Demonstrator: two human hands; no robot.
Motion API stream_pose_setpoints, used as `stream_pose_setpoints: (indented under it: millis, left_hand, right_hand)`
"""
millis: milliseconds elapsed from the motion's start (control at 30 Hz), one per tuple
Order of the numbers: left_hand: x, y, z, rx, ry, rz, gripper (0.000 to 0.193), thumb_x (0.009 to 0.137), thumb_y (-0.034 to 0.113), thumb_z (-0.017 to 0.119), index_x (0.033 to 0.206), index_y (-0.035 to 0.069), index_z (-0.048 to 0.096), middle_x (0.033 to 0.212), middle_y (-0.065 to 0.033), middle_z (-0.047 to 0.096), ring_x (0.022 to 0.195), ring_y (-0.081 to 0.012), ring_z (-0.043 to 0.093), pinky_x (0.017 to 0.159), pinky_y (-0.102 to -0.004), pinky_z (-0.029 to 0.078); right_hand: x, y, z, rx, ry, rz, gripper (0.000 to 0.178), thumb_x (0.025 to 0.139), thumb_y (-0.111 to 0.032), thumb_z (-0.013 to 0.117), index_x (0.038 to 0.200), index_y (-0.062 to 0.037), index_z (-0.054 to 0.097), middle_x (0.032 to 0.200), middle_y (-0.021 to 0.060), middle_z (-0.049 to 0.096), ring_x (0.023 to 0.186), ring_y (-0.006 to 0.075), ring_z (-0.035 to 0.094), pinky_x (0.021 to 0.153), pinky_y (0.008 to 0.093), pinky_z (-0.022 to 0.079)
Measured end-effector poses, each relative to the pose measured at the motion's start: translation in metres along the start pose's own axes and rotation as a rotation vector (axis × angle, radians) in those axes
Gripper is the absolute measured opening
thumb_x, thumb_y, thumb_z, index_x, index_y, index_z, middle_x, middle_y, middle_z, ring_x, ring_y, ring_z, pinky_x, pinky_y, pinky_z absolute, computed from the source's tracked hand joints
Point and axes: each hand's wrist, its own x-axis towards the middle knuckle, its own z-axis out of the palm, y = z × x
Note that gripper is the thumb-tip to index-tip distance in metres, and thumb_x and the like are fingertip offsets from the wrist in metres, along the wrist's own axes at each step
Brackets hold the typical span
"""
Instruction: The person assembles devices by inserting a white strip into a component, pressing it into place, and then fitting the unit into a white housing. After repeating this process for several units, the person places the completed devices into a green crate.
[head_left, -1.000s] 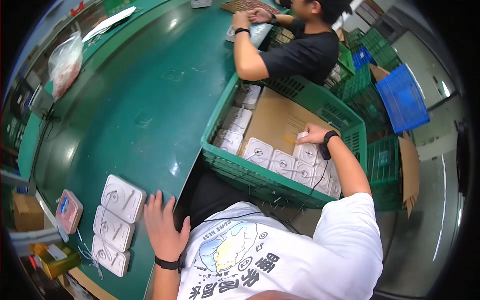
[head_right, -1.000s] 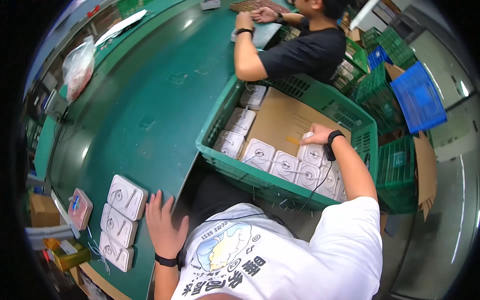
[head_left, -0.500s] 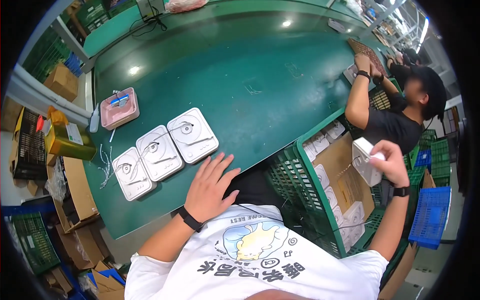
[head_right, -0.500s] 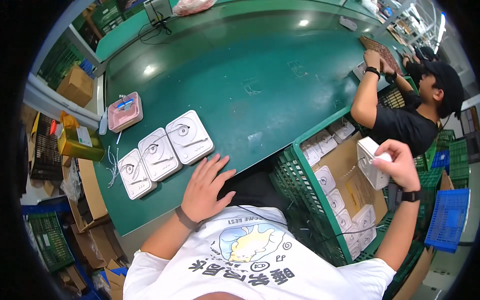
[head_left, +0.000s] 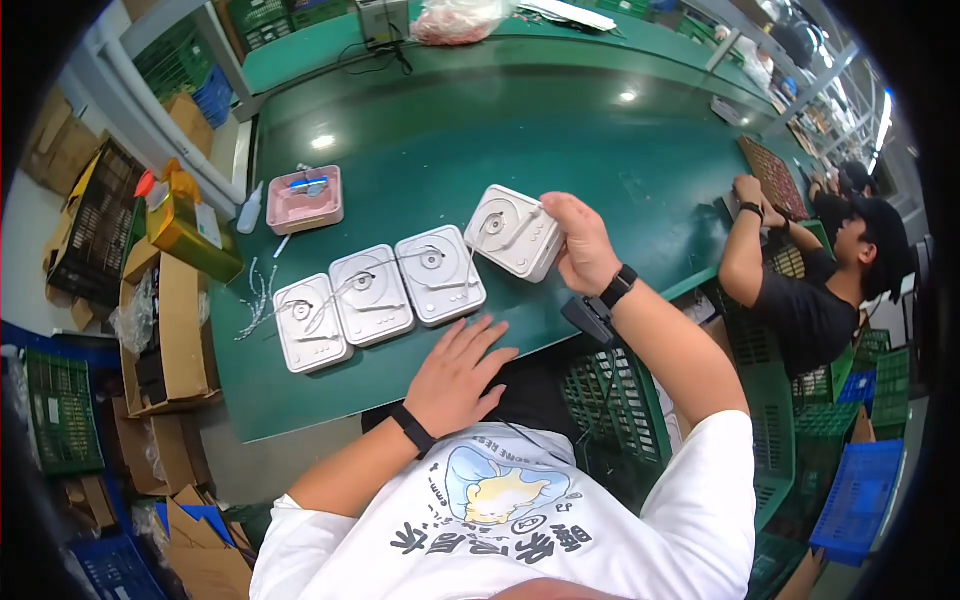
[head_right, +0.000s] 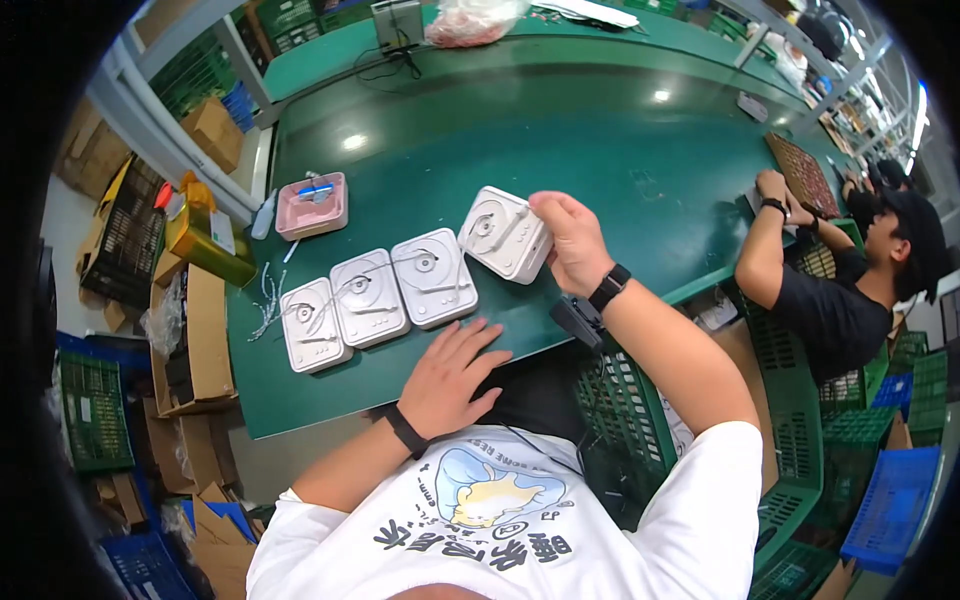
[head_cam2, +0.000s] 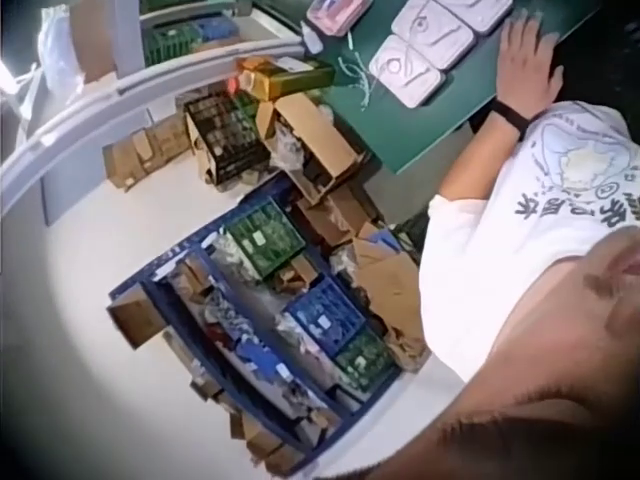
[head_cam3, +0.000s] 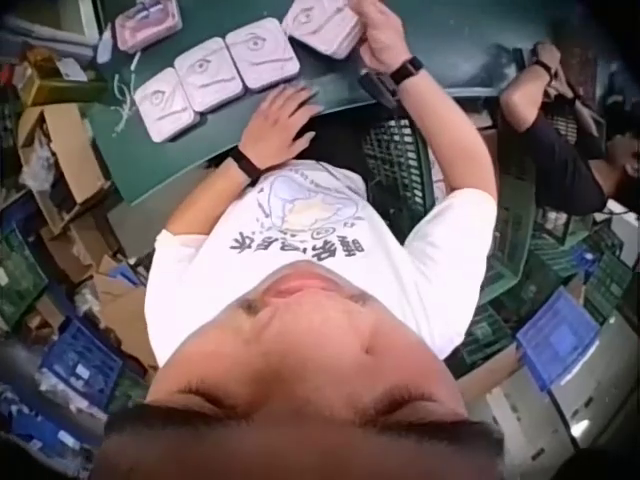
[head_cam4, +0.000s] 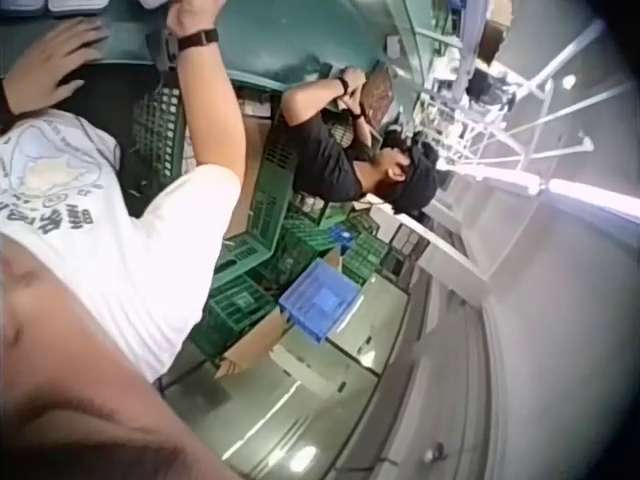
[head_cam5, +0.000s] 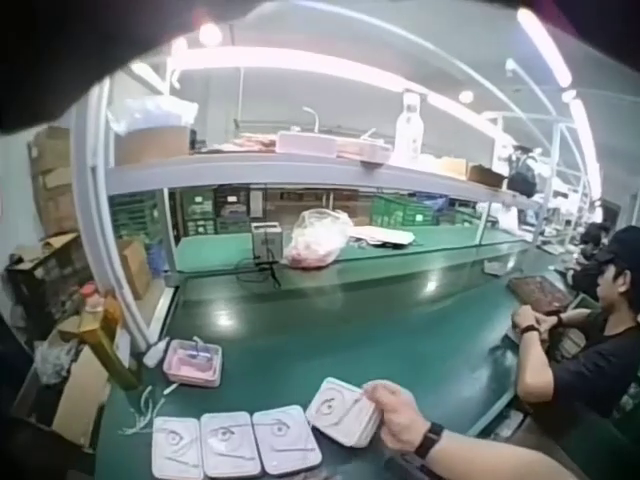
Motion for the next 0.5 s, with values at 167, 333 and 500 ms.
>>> stream_pose_setpoints:
  millis: [167, 333, 500]
  left_hand:
    - [-0.004, -0.002, 0.006, 0.056, 0.022, 0.013, 0.054, 0.089, 0.022, 0.088, 0.14, 0.012, 0.072, 0.165, -0.0153, 0.06, 0.159, -0.0398, 0.052, 0.134, -0.0606, 0.039]
    - [-0.002, -0.001, 0.003, 0.07, 0.029, -0.006, 0.054, 0.089, 0.021, 0.088, 0.14, 0.013, 0.071, 0.165, -0.0156, 0.06, 0.159, -0.0396, 0.052, 0.135, -0.0607, 0.038]
    - [0.005, -0.004, -0.019, -0.115, -0.013, -0.02, 0.056, 0.09, 0.021, 0.087, 0.142, 0.011, 0.07, 0.157, -0.0154, 0.064, 0.153, -0.0392, 0.056, 0.13, -0.0608, 0.042]
  right_hand:
    - [-0.012, -0.012, -0.007, -0.026, 0.066, 0.288, 0.034, 0.11, -0.024, 0.068, 0.139, -0.0063, 0.071, 0.127, 0.0079, 0.077, 0.11, 0.0219, 0.075, 0.096, 0.0399, 0.062]
    - [-0.027, -0.01, -0.011, -0.687, 0.037, 0.303, 0.041, 0.105, -0.021, 0.067, 0.143, -0.0058, 0.071, 0.131, 0.0103, 0.076, 0.112, 0.0251, 0.074, 0.1, 0.0458, 0.062]
    - [-0.023, -0.001, -0.009, -1.297, -0.093, -0.025, 0.037, 0.099, -0.02, 0.074, 0.132, -0.0045, 0.079, 0.13, 0.0125, 0.075, 0.113, 0.028, 0.072, 0.101, 0.0483, 0.061]
